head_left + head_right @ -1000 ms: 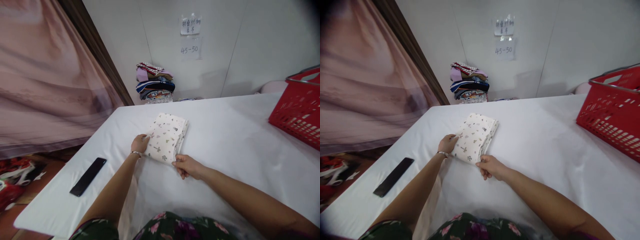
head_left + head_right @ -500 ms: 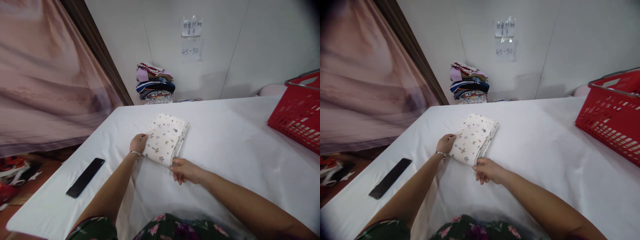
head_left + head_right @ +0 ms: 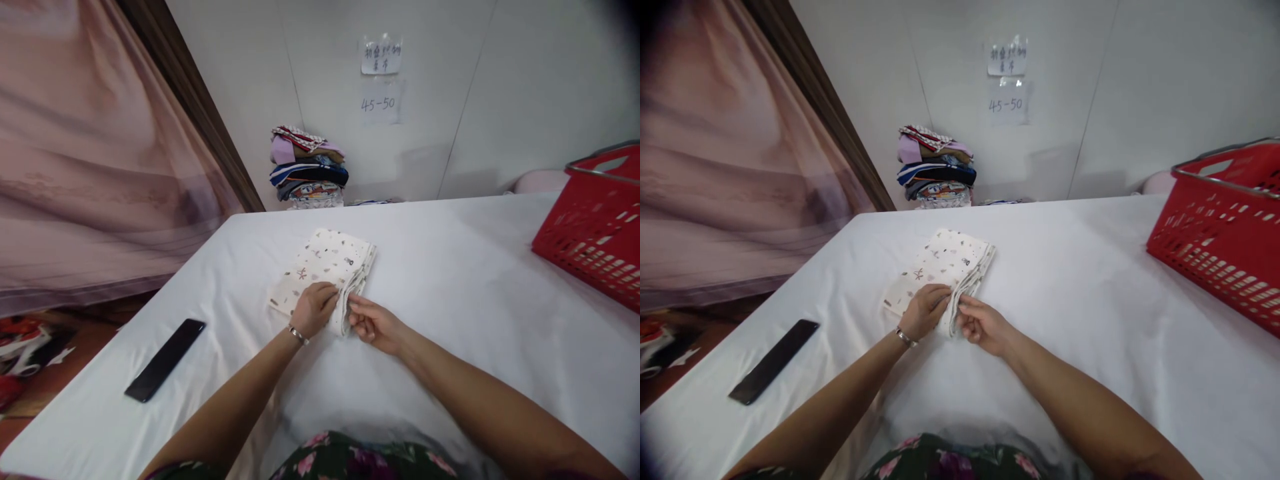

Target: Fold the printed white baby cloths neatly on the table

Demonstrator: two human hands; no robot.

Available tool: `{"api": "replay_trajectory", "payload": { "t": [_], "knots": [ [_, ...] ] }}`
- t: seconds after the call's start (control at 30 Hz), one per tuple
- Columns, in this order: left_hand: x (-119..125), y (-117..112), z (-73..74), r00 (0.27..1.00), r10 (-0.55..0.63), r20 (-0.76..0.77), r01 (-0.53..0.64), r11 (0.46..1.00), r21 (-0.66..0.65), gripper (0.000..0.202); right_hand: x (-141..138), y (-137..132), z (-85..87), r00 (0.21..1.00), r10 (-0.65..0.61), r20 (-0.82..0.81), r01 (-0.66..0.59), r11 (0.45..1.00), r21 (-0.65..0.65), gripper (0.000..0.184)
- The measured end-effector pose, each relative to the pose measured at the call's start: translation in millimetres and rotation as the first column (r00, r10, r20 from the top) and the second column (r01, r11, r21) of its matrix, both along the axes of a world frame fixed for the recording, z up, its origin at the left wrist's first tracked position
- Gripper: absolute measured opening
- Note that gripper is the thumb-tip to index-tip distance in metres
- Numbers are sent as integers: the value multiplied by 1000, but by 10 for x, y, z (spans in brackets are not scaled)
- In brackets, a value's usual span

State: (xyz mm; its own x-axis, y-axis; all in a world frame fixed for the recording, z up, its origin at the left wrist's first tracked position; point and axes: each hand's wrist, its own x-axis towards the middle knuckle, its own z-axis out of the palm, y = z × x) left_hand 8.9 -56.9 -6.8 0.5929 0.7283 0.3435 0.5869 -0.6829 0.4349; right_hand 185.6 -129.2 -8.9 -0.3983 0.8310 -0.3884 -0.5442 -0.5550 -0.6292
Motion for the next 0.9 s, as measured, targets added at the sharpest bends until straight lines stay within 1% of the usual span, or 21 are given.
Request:
{"api": "replay_trajectory", "payload": {
  "t": [0.1, 0.2, 0.27, 0.33, 0.43, 0.5, 0.57, 0.67, 0.8, 0.9],
  "knots": [
    [50, -70, 48, 999, 23, 43, -22, 1000, -11, 22, 13, 5, -11, 1000, -16, 25, 17, 999, -28, 37],
    [59, -85, 77, 996, 32, 84, -28, 998, -47, 22, 16, 14, -23, 1000, -18, 22, 18, 1000, 1, 38],
    [77, -100, 87, 995, 22, 93, -18, 999, -47, 22, 17, 18, -46, 999, -28, 17, 27, 1000, 10, 39],
    [105, -119, 93, 998, 5, 64, -3, 1000, -23, 21, 28, 23, -75, 998, -49, 29, 49, 999, -6, 37],
    [151, -136, 104, 1000, -3, 1, 3, 1000, 21, 20, 58, 44, -100, 994, -82, 75, 84, 996, -26, 30],
    [177, -138, 111, 1000, 4, -2, -4, 1000, 29, 19, 77, 67, -98, 990, -99, 99, 102, 995, -23, 25],
    [200, -141, 114, 1000, 16, 9, -16, 1000, 20, 17, 89, 92, -91, 990, -108, 94, 110, 994, -12, 24],
    [229, -160, 115, 999, 30, -17, -30, 1000, 6, 15, 98, 121, -97, 992, -123, 41, 123, 992, -7, 32],
    [254, -190, 120, 996, 35, -84, -34, 999, 6, 18, 121, 139, -123, 982, -188, -21, 187, 982, -36, 47],
    [266, -203, 136, 992, 40, -123, -40, 999, 4, 21, 152, 154, -114, 976, -215, -41, 214, 976, -36, 48]
  ]
}}
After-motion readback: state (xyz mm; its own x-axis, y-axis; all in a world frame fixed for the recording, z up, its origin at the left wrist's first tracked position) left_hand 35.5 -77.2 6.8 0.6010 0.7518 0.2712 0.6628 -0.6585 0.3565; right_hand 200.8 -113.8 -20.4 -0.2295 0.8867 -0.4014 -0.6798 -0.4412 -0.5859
